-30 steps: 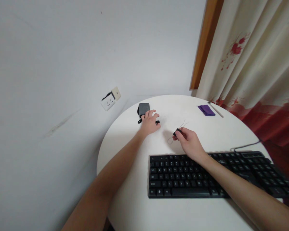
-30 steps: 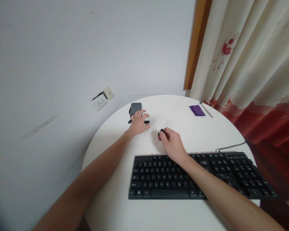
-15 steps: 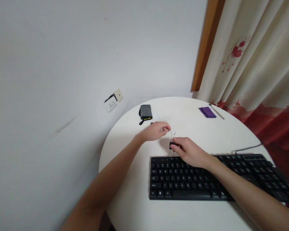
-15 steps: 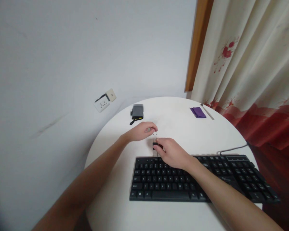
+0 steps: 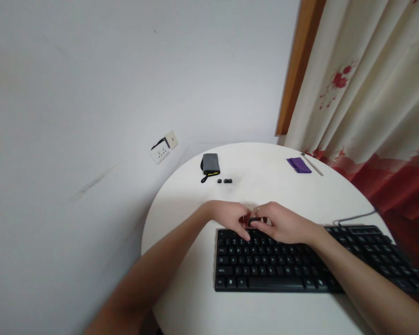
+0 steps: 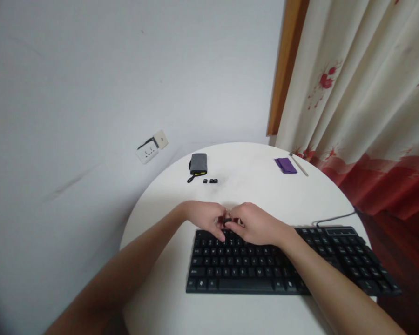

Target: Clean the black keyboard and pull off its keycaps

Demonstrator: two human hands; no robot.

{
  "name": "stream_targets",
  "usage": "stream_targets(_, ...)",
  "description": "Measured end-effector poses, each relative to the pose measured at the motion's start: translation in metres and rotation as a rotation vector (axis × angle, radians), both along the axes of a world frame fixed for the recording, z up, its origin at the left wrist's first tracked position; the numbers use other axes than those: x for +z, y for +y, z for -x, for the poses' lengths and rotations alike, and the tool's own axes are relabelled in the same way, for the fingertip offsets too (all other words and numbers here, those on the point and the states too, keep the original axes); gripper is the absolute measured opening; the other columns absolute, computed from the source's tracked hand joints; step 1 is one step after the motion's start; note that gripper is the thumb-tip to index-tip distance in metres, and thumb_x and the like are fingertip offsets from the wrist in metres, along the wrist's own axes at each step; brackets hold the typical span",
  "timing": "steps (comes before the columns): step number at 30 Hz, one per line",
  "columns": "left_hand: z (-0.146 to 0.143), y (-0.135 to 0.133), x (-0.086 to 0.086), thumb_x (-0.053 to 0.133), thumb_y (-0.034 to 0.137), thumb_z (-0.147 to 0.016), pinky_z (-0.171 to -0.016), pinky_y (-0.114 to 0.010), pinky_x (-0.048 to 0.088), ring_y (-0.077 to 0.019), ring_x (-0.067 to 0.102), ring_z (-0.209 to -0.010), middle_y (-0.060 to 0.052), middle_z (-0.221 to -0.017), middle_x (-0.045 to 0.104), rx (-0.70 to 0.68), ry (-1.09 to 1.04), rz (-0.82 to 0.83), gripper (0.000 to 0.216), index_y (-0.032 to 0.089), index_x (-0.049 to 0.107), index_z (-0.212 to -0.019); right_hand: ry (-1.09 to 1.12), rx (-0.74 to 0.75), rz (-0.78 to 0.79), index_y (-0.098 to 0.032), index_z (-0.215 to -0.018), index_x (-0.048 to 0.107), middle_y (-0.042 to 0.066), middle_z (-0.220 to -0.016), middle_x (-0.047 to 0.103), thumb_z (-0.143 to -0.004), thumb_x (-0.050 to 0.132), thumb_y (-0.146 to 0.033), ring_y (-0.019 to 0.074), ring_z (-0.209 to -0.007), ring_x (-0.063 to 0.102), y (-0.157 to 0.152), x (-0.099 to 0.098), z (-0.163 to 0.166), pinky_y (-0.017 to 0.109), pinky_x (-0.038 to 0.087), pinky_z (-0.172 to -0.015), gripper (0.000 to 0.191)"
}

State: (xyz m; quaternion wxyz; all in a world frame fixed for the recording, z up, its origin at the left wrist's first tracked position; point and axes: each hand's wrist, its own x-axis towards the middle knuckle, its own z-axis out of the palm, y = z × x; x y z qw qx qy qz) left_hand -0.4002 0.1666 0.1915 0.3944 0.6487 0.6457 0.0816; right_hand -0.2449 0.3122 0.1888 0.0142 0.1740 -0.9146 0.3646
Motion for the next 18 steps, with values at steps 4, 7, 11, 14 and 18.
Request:
stream_targets(4,-0.002,0.001,-0.01,0.08,0.037,-0.075,-0.065,-0.023,0.043,-0.0118,0.055,-0.063,0.004,-0.067,0.06,0.037,-0.007,-0.052,0.026,0.017,0.064,-0.08,-0.016,-0.081,0.113,-0.018,-0.088,0.068,0.002,-0.079,0.071,-0.093,0.053,-0.02,0.0148,-0.068,0.061,-0.004,-0.007,0.004,0.026,0.043,-0.065,0.016)
stream_targets(7,-0.002,0.002,-0.014,0.079,0.034,-0.075,-0.064,-0.022,0.043,-0.0116,0.055,-0.065,0.004,-0.07,0.061,0.028,-0.011,-0.107,0.023,0.016,0.064,-0.08,-0.022,-0.115,0.204,-0.017,-0.089,0.068,0.003,-0.083,0.072,-0.094,0.051,-0.02,0.0161,-0.074,0.063,-0.006,-0.013,0.008,0.027,0.046,-0.07,0.017)
stream_targets(11,0.0,0.002,-0.008,0.075,0.029,-0.077,-0.063,-0.022,0.042,-0.0108,0.055,-0.063,0.004,-0.068,0.061,0.005,-0.04,-0.115,0.017,0.015,0.066,-0.079,-0.066,-0.209,0.298,-0.017,-0.077,0.062,0.002,-0.07,0.066,-0.095,0.05,-0.031,0.015,-0.063,0.059,-0.005,-0.022,0.014,0.026,0.045,-0.06,0.026)
stream_targets(14,0.005,0.001,0.0,0.074,0.025,-0.077,-0.063,-0.022,0.044,-0.0117,0.058,-0.065,0.002,-0.071,0.065,0.082,-0.082,-0.177,0.014,0.014,0.067,-0.083,-0.013,-0.366,0.362,-0.018,-0.071,0.058,0.002,-0.064,0.063,-0.094,0.051,-0.038,0.0146,-0.059,0.057,-0.003,-0.029,0.02,0.026,0.046,-0.057,0.032)
stream_targets(18,0.008,0.002,0.001,0.07,0.024,-0.081,-0.07,-0.024,0.049,-0.0129,0.062,-0.073,-0.002,-0.081,0.068,0.331,-0.147,-0.459,0.015,0.014,0.067,-0.091,0.056,-0.669,0.619,-0.02,-0.083,0.054,0.004,-0.07,0.068,-0.094,0.048,-0.046,0.0165,-0.061,0.065,0.001,-0.034,0.029,0.028,0.052,-0.056,0.029)
